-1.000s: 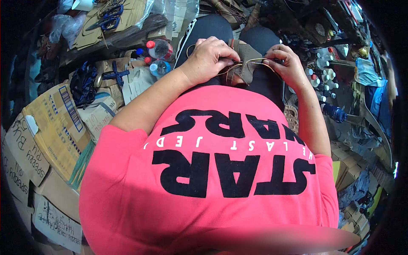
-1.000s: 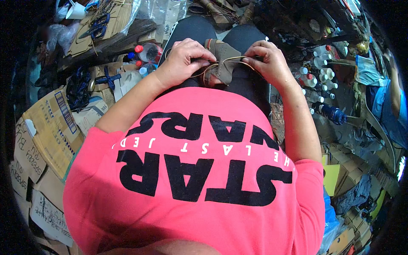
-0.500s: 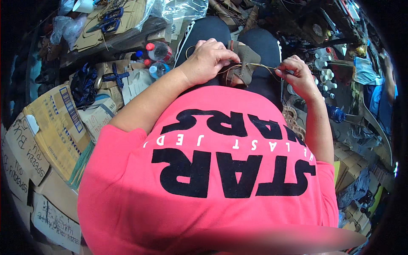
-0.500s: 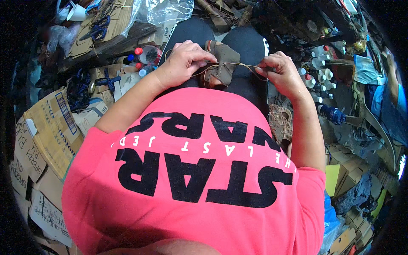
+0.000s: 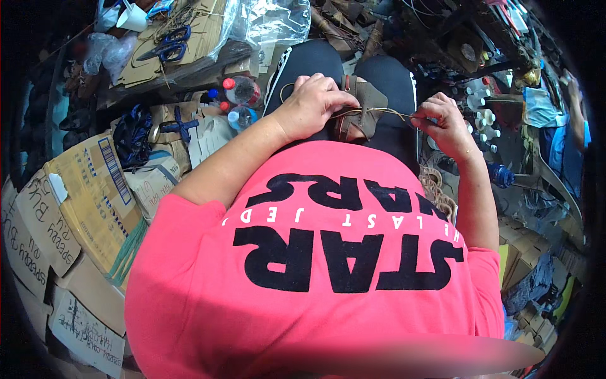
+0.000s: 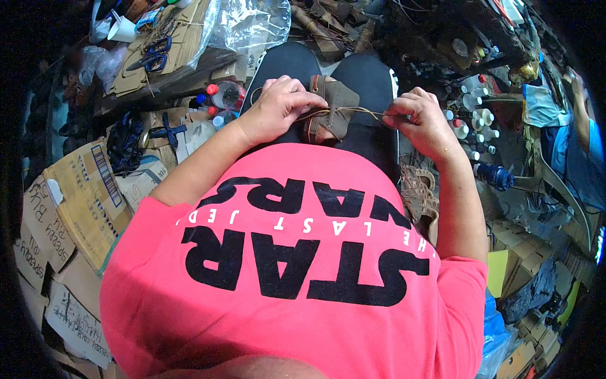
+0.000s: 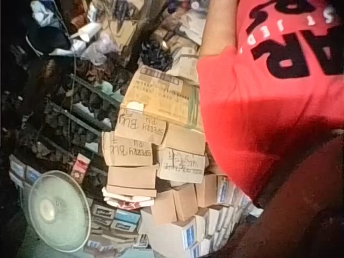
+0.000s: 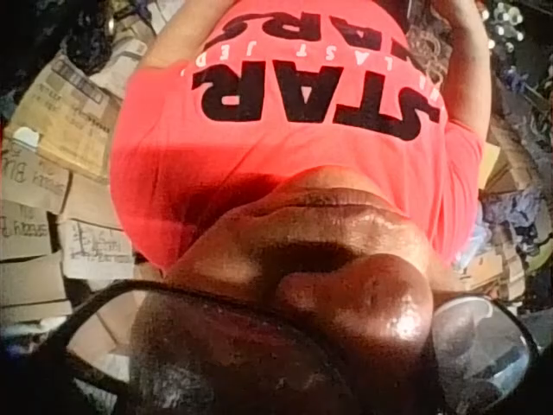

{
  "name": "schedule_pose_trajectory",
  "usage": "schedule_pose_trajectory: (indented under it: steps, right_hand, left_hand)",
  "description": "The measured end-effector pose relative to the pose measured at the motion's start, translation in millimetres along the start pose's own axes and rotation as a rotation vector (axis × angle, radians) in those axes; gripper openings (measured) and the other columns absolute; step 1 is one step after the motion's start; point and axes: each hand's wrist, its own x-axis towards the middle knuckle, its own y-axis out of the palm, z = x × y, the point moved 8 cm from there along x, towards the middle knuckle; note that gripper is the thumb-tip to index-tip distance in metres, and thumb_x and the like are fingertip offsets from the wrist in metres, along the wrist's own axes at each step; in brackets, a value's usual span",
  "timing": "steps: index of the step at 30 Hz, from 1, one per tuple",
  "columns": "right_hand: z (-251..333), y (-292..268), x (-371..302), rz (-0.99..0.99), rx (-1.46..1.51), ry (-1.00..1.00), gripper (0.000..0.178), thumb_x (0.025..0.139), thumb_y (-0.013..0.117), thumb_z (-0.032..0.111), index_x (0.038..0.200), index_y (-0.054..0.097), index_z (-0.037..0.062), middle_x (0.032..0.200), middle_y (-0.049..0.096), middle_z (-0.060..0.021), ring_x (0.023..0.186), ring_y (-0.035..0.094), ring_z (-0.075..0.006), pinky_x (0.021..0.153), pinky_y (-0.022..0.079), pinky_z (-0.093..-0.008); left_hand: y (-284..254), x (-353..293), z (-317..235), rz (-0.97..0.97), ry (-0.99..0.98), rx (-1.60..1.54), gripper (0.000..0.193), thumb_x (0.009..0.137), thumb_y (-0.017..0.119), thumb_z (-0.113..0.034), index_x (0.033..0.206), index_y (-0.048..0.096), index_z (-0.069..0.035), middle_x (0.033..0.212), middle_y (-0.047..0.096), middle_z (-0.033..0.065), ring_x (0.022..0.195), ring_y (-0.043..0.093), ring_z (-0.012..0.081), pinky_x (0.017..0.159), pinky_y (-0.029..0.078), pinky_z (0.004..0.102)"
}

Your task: Manually stitching the leather components of a shoe using a needle and thread.

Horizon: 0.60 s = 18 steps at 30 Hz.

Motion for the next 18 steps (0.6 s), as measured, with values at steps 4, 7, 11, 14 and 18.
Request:
schedule_pose_trajectory:
  steps: [4,7,11,14,18]
  right_hand:
    - [-0.8,-0.3,-1.7,0.045,0.007,0.073,0.01,0.073,0.074,0.012,0.078,0.065,0.0081,0.072,0.059,0.0,0.085,0.05,-0.0196,0.087,0.036,-0.0349]
    - [4.7,-10.3,3.6,-0.017,0.11,0.076,0.011,0.073,0.074,0.014,0.079,0.066,0.0081,0.071,0.06,-0.0009,0.08,0.052,-0.0199,0.082,0.039,-0.0342]
    - [28.5,-18.1,43.7,-0.168,0.029,-0.205,0.01,0.075,0.071,0.007,0.082,0.065,0.0036,0.074,0.058,-0.0053,0.073,0.053,-0.0234,0.068,0.043,-0.0329]
    - [30.3,-8.0,75.9,-0.202,-0.041,-0.236,0.011,0.077,0.07,0.008,0.086,0.066,0.003,0.08,0.061,-0.0085,0.081,0.059,-0.026,0.073,0.047,-0.0344]
    - [26.1,-24.7,60.6,-0.36,-0.129,-0.149,0.013,0.073,0.071,0.007,0.086,0.07,0.0088,0.085,0.065,-0.0078,0.088,0.063,-0.0255,0.077,0.048,-0.0355]
  left_hand:
    - [1.0,-1.4,1.6,0.028,-0.006,0.016,0.037,0.077,0.06,-0.001,0.104,0.069,-0.025,0.078,0.055,-0.0022,0.085,0.05,0.0199,0.078,0.033,0.0345]
    - [0.3,-0.7,0.9,0.018,-0.008,0.001,0.036,0.077,0.06,-0.002,0.103,0.069,-0.025,0.078,0.055,-0.0021,0.085,0.05,0.02,0.078,0.033,0.0347]
    - [0.8,3.7,-0.3,-0.031,-0.033,-0.027,0.028,0.077,0.065,-0.006,0.096,0.072,-0.024,0.079,0.056,-0.0018,0.084,0.051,0.02,0.078,0.035,0.0342]
    - [0.3,5.7,-2.3,-0.094,-0.015,-0.058,0.019,0.074,0.069,-0.008,0.089,0.073,-0.02,0.078,0.06,-0.0009,0.082,0.054,0.0201,0.075,0.038,0.0338]
    - [-3.7,3.4,5.2,-0.163,-0.053,-0.087,0.011,0.072,0.072,-0.01,0.082,0.072,-0.015,0.076,0.065,0.0006,0.079,0.058,0.0204,0.073,0.042,0.0335]
